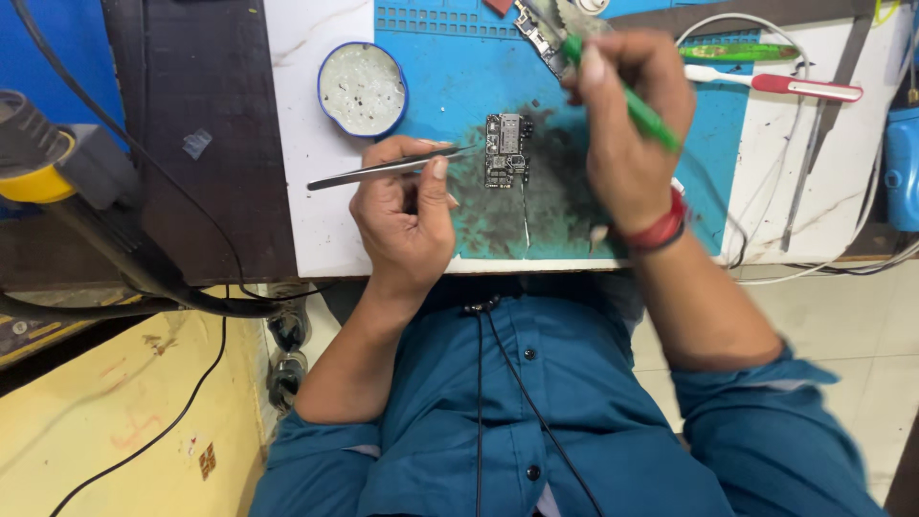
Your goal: The person uses a hot air gun and tweezers to remove a component from a small circuit board, then uses a green-handled tool to scrape and clean the board surface. The person repeatedly applies heat and scrapes the same area while holding the board with tweezers.
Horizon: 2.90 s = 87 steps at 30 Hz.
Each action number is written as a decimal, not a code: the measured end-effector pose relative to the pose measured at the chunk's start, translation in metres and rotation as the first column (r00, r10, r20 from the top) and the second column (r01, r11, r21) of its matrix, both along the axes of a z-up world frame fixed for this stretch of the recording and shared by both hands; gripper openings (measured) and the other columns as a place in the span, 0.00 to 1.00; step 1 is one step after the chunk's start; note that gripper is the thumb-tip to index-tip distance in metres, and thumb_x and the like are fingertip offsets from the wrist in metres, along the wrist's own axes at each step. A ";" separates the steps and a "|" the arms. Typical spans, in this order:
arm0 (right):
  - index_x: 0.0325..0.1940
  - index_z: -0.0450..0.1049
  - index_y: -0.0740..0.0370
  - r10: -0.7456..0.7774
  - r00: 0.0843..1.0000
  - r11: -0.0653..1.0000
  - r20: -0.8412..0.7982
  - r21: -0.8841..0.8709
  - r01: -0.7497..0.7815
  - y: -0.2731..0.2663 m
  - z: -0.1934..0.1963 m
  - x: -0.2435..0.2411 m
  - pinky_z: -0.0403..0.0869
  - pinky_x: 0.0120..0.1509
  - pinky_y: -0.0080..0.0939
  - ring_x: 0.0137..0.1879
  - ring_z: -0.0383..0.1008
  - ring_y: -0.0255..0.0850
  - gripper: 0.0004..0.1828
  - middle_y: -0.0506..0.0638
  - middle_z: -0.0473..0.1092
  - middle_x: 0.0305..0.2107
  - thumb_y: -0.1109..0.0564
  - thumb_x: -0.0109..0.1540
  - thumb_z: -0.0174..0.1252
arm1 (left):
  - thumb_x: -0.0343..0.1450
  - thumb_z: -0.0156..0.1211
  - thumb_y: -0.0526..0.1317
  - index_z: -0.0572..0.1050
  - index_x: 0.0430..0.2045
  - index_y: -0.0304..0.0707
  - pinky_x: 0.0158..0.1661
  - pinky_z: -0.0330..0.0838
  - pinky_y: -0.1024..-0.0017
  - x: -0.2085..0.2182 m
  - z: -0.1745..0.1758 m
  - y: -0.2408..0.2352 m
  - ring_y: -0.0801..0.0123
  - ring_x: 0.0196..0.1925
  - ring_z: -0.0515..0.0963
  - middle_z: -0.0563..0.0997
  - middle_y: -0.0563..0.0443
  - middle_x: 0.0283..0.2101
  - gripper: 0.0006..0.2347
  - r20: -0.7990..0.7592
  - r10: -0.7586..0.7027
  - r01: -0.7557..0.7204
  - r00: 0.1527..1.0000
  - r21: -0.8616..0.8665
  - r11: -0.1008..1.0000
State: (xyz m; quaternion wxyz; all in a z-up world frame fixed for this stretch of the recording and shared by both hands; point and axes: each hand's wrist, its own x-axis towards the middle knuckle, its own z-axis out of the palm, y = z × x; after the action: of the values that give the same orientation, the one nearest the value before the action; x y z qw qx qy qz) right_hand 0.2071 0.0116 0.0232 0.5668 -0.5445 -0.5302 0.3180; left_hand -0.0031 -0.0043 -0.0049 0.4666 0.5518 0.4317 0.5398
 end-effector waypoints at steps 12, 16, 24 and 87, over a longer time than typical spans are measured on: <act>0.51 0.70 0.67 0.051 0.992 0.998 -0.117 -0.017 -0.054 0.036 -0.012 0.001 0.74 0.49 0.30 0.42 0.75 0.31 0.05 0.49 0.75 0.38 0.68 0.76 0.61 | 0.80 0.58 0.30 0.70 0.48 0.30 0.27 0.71 0.83 -0.001 0.003 0.000 0.81 0.29 0.77 0.82 0.48 0.39 0.06 -0.079 -0.019 0.018 0.997 -0.019 1.000; 0.52 0.70 0.67 0.074 0.989 0.997 -0.132 -0.014 -0.076 0.036 -0.011 0.000 0.76 0.50 0.31 0.43 0.77 0.32 0.05 0.49 0.75 0.38 0.68 0.76 0.61 | 0.80 0.58 0.30 0.69 0.48 0.30 0.29 0.71 0.81 0.000 0.003 0.000 0.81 0.29 0.77 0.81 0.49 0.39 0.06 -0.079 -0.016 0.014 0.997 -0.015 1.000; 0.51 0.70 0.66 0.050 0.978 0.999 -0.202 0.007 -0.049 0.034 -0.014 0.007 0.76 0.45 0.32 0.41 0.79 0.34 0.03 0.52 0.75 0.37 0.66 0.76 0.59 | 0.80 0.58 0.30 0.70 0.48 0.30 0.28 0.70 0.81 -0.001 0.005 0.000 0.81 0.28 0.78 0.81 0.49 0.38 0.06 -0.109 -0.011 0.010 0.994 -0.011 1.000; 0.48 0.73 0.69 -0.012 0.997 0.967 0.076 -0.253 0.031 -0.069 -0.025 -0.001 0.70 0.41 0.26 0.37 0.73 0.28 0.07 0.50 0.75 0.35 0.70 0.68 0.64 | 0.77 0.62 0.28 0.74 0.43 0.33 0.35 0.76 0.74 0.003 0.011 0.006 0.70 0.33 0.82 0.82 0.47 0.41 0.05 -0.311 -0.070 0.069 0.948 -0.015 0.997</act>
State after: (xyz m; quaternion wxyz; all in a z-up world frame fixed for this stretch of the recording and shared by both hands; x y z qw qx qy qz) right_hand 0.2063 -0.0570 -0.0014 0.4758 -0.6297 -0.4998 0.3568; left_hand -0.0006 0.0016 0.0064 0.4124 0.6442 0.4811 0.4283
